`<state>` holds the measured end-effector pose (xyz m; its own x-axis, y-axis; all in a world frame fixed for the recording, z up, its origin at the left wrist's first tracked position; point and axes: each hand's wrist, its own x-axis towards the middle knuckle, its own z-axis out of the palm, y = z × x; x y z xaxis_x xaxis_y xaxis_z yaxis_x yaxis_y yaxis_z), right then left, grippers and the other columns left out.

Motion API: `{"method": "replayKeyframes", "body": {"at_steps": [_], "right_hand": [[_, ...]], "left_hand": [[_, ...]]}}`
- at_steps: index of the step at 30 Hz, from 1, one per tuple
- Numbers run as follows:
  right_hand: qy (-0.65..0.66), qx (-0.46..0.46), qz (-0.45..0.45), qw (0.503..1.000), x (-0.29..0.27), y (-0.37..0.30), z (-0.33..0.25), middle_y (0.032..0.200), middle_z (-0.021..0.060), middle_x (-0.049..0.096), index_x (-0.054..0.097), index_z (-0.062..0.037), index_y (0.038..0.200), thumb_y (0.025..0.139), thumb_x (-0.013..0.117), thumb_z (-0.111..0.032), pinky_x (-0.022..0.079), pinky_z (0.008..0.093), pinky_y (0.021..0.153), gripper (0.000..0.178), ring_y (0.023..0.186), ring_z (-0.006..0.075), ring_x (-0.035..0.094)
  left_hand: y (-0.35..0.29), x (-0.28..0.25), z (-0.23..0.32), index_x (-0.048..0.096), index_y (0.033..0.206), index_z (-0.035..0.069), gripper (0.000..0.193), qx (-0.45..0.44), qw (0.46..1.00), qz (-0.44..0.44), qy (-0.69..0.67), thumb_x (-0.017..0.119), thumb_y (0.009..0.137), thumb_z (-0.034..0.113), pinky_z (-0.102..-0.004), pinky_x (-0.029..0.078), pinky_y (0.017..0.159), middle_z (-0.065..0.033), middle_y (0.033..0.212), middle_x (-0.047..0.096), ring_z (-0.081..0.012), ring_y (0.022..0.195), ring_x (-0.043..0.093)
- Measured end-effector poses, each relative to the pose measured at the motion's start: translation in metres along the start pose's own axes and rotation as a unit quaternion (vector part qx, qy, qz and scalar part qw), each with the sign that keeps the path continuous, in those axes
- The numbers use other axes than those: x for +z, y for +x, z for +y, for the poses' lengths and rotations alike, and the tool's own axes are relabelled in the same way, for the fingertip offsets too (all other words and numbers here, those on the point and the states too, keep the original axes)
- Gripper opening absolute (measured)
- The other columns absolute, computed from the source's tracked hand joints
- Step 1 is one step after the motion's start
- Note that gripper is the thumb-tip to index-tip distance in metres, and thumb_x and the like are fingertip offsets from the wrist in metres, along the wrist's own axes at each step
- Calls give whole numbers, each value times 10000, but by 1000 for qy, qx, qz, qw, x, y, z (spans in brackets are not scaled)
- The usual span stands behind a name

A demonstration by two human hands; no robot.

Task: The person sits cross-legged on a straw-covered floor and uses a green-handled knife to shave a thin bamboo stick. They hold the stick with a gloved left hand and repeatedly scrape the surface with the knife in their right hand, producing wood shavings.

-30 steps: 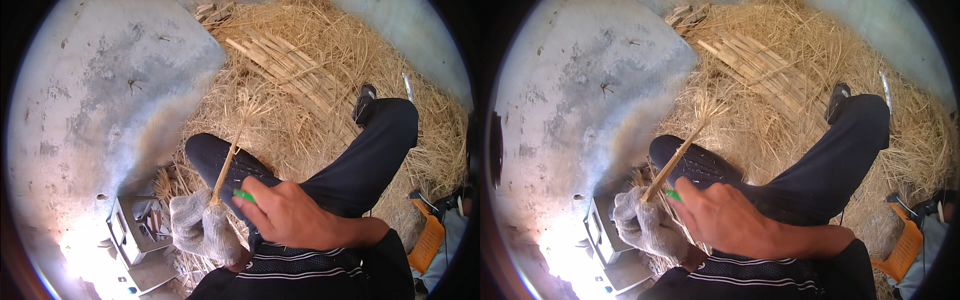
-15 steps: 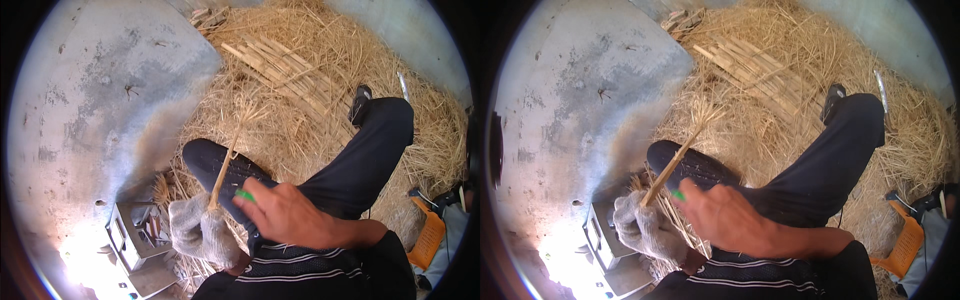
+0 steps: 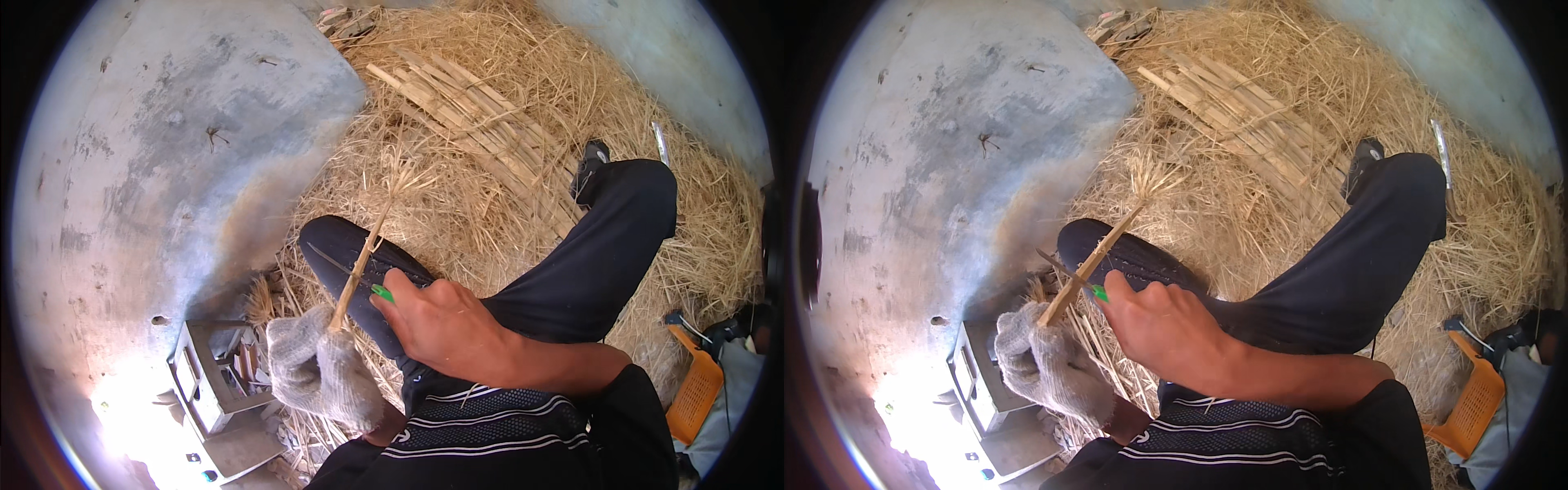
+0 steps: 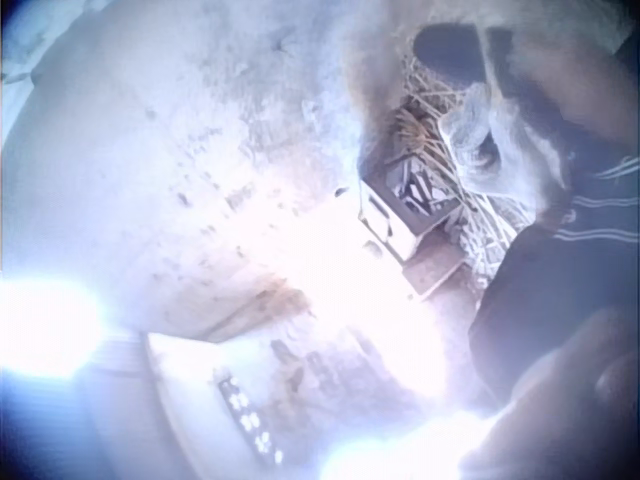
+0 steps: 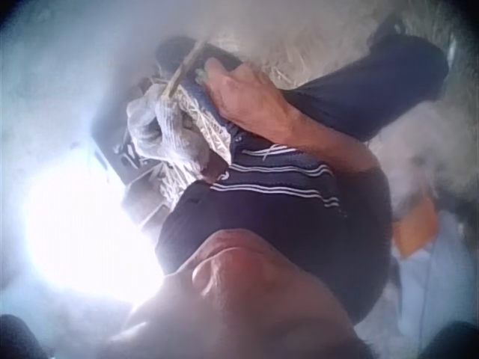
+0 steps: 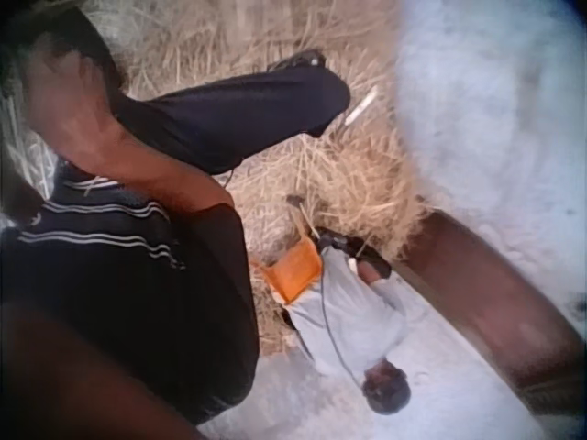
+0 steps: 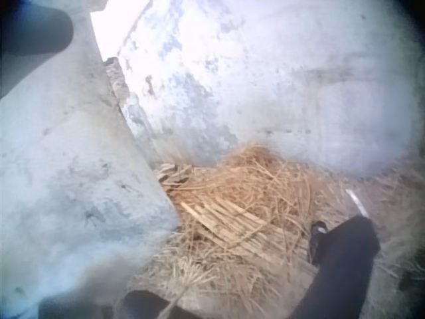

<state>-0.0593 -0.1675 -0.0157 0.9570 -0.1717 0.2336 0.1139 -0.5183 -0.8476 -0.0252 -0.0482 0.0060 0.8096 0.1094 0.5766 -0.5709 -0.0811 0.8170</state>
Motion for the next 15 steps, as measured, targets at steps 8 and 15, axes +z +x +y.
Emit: {"method": "replayKeyframes", "body": {"at_steps": [8, 15], "right_hand": [[-54, -7, 45, 997, 17, 7, 15, 483, 202, 515, 493, -9, 877, 965, 619, -179, 463, 482, 403, 229, 456, 392, 604], [30, -37, 15, 999, 12, 5, 8, 497, 213, 524, 497, -4, 892, 972, 615, -196, 458, 471, 400, 239, 453, 399, 595]], "left_hand": [[5, -1, 1, 681, 888, -66, 224, 22, 1000, 5, 14, 739, 717, 66, -285, 429, 624, -113, 817, 617, -178, 738, 561], [2, -10, -2, 680, 893, -68, 225, -15, 1000, 11, 11, 732, 715, 59, -284, 439, 624, -121, 840, 626, -182, 743, 568]]}}
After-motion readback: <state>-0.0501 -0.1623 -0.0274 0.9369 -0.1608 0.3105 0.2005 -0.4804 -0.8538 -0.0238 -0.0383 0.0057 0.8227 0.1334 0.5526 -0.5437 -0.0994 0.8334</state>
